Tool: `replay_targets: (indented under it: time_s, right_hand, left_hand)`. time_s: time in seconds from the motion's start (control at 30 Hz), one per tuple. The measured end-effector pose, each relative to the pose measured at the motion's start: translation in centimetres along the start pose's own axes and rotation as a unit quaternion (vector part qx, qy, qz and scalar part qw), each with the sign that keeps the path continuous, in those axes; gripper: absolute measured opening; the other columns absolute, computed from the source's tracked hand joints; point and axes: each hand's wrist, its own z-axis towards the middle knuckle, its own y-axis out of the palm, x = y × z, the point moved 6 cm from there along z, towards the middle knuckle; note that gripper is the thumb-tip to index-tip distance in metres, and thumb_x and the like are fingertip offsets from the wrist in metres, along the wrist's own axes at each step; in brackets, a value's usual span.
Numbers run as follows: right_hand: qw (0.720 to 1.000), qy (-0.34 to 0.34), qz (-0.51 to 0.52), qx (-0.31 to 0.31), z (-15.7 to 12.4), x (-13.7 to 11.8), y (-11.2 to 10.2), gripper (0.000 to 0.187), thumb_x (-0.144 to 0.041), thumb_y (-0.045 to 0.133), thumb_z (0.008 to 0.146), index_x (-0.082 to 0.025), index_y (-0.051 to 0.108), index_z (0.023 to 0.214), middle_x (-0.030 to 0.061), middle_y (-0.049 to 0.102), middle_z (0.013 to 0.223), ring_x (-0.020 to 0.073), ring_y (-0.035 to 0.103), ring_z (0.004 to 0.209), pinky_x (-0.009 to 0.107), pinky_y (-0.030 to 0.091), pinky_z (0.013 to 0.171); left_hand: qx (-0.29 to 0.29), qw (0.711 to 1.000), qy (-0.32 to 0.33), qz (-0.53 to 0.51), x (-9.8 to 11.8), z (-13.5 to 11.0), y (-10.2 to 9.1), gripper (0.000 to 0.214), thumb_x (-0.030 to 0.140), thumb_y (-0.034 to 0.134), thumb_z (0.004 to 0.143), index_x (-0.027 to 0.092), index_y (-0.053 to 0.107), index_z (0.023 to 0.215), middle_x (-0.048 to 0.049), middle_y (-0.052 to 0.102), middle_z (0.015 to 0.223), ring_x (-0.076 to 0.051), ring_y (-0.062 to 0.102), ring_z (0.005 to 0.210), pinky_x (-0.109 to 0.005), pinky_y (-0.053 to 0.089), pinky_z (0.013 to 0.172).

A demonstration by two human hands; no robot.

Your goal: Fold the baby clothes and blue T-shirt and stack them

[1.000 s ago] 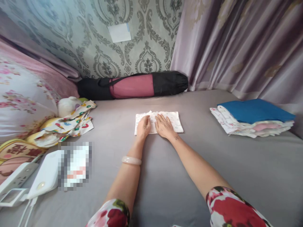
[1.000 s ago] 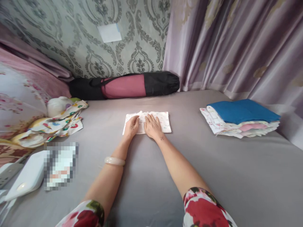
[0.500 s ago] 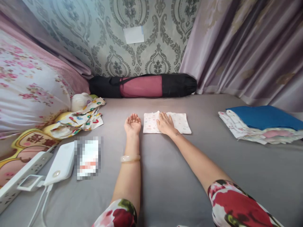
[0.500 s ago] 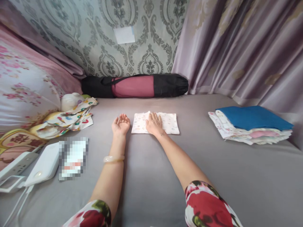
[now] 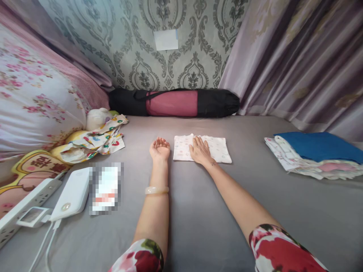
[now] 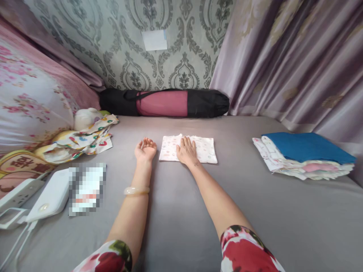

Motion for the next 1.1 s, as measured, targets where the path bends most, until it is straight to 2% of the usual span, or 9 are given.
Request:
replay_targets:
  time_s: [0.17, 0.47, 0.63, 0.9, 1.1]
  right_hand:
    - [1.000, 0.005, 0.007, -0.010, 0.4, -0.5, -0.1, 0.058, -0.036, 0.024, 0.100, -0.007, 0.034, 0.149, 0.0162, 0.027, 0.159, 0.0276, 0.020, 0.148, 0.050, 0.015, 0.118]
    - [1.000, 0.001, 0.012, -0.001, 1.6, -2.5, 0.5, 0.059, -0.037, 0.023, 0.101, -0.004, 0.035, 0.148, 0.0172, 0.028, 0.158, 0.0261, 0.020, 0.148, 0.048, 0.013, 0.119]
    - [1.000, -0.002, 0.005, 0.010, 1.7, -2.4, 0.7, 0.059, -0.037, 0.022, 0.101, -0.004, 0.035, 0.148, 0.0166, 0.030, 0.158, 0.0260, 0.021, 0.147, 0.047, 0.012, 0.118]
    - [1.000, 0.006, 0.010, -0.017, 1.8, -2.4, 0.7, 0.060, -0.037, 0.021, 0.101, -0.004, 0.034, 0.149, 0.0155, 0.026, 0.159, 0.0254, 0.018, 0.148, 0.048, 0.012, 0.119]
    - [0.999, -0.010, 0.024, -0.027, 1.8, -4.1, 0.7, 0.059, -0.039, 0.022, 0.101, -0.006, 0.035, 0.149, 0.0162, 0.027, 0.159, 0.0275, 0.019, 0.148, 0.051, 0.013, 0.118]
  left_hand:
    - [-0.016, 1.000, 0.006, 0.014, -0.3, 0.1, 0.2, 0.021, 0.021, 0.040, 0.086, 0.018, 0.057, 0.073, -0.0016, 0.059, 0.066, -0.011, 0.060, 0.063, -0.023, 0.046, 0.064]
    - [-0.003, 1.000, 0.003, 0.014, -0.4, 0.1, 0.2, 0.021, 0.020, 0.041, 0.085, 0.018, 0.057, 0.072, -0.0012, 0.058, 0.065, -0.010, 0.059, 0.062, -0.023, 0.045, 0.064]
    - [0.018, 1.000, 0.000, -0.011, -0.5, -0.1, 0.2, 0.022, 0.020, 0.040, 0.087, 0.018, 0.057, 0.073, -0.0018, 0.058, 0.065, -0.011, 0.058, 0.061, -0.022, 0.044, 0.062]
    - [0.029, 0.996, -0.040, -0.080, -0.9, -0.8, 0.6, 0.020, 0.019, 0.044, 0.088, 0.016, 0.059, 0.073, -0.0002, 0.058, 0.066, -0.008, 0.057, 0.058, -0.021, 0.042, 0.059]
    - [0.044, 0.992, -0.051, -0.111, -1.0, -1.2, 0.9, 0.022, 0.019, 0.044, 0.089, 0.015, 0.059, 0.074, 0.0005, 0.058, 0.064, -0.008, 0.057, 0.057, -0.021, 0.040, 0.057]
